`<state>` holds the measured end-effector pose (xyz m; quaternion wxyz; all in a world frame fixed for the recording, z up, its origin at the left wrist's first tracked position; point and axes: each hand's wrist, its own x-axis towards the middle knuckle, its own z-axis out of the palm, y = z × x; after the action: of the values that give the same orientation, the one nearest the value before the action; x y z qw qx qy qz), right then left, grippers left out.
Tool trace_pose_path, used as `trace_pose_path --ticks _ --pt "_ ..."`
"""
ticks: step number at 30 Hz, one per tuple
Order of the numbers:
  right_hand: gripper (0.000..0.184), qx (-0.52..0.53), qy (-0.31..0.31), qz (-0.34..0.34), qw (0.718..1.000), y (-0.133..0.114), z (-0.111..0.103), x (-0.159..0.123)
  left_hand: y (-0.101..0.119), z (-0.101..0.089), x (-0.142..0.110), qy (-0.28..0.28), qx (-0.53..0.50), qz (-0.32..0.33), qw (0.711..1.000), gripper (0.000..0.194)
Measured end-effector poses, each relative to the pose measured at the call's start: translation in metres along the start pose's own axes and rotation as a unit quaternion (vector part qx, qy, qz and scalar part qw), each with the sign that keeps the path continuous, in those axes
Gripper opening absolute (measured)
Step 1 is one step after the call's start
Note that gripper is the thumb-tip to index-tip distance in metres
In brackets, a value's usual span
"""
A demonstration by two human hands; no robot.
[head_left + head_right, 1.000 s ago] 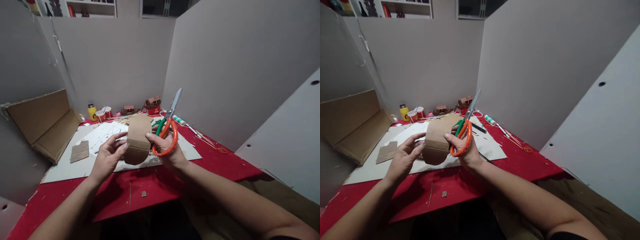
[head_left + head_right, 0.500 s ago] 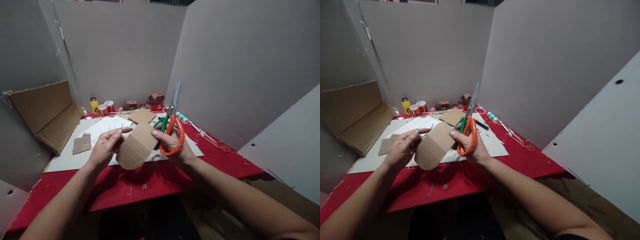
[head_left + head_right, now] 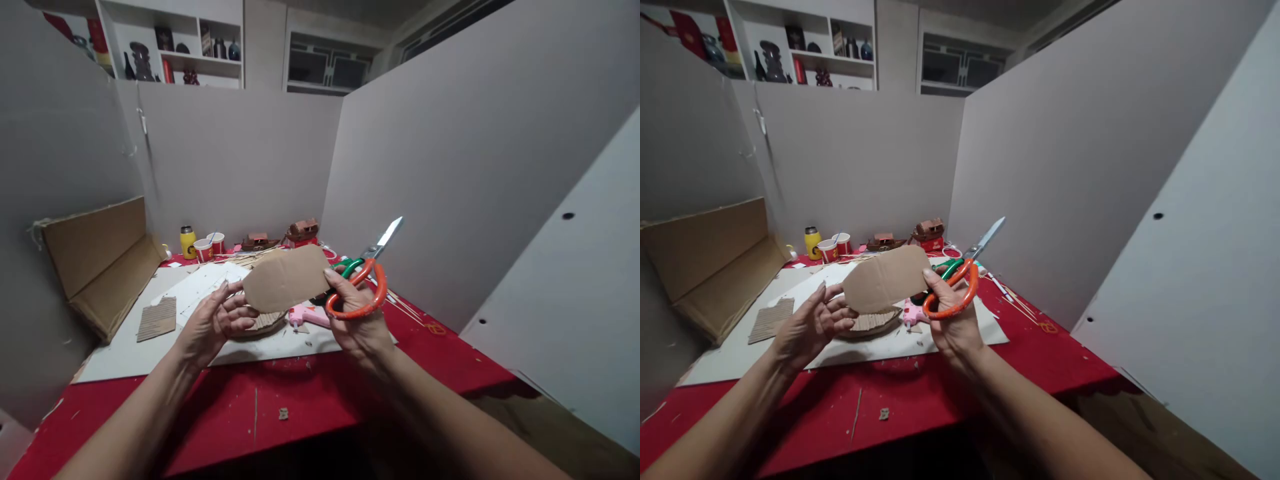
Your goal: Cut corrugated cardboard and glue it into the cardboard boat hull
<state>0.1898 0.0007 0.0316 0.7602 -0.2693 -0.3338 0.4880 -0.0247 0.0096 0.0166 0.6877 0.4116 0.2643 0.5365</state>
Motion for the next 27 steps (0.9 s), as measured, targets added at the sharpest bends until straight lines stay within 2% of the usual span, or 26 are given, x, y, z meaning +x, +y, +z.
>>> trace_pose_path --ticks 3,6,8,10,13,15,17,20,24,27 --pt "0.026 0.021 0.013 -0.028 0.999 0.002 0.011 0.000 -0.009 0.002 -0.002 -0.052 0.003 0.002 0.999 0.040" --pt "0.032 0.042 0.035 -0.038 0.998 0.012 0.023 -0.008 -0.021 0.008 -0.008 -0.149 0.085 -0.001 0.985 0.045" --pt "0.034 0.053 0.034 -0.030 0.998 0.024 0.029 -0.018 -0.028 0.014 -0.011 -0.171 0.124 0.012 0.977 0.045" --pt "0.033 0.039 0.012 -0.030 0.999 0.037 0.032 -0.030 -0.031 0.020 -0.014 -0.134 0.106 0.044 0.984 0.045" --pt "0.029 -0.034 -0.039 -0.032 0.998 0.054 0.032 -0.046 -0.028 0.025 -0.013 -0.019 0.028 0.098 0.995 0.046" --pt "0.032 -0.068 -0.075 0.012 0.995 0.058 0.030 -0.051 -0.021 0.024 -0.012 0.051 -0.002 0.107 0.993 0.047" --pt "0.035 -0.084 -0.118 0.073 0.987 0.058 0.025 -0.053 -0.013 0.022 -0.011 0.096 -0.019 0.095 0.991 0.045" --pt "0.034 -0.107 -0.174 0.133 0.970 0.055 0.012 -0.053 -0.005 0.019 -0.010 0.133 -0.038 0.115 0.984 0.041" --pt "0.048 -0.112 -0.197 0.221 0.949 0.053 -0.017 -0.061 0.000 0.016 -0.009 0.156 -0.040 0.148 0.976 0.046" --pt "0.055 -0.118 -0.253 0.235 0.931 0.049 -0.039 -0.071 0.001 0.015 -0.009 0.150 -0.036 0.157 0.975 0.050"
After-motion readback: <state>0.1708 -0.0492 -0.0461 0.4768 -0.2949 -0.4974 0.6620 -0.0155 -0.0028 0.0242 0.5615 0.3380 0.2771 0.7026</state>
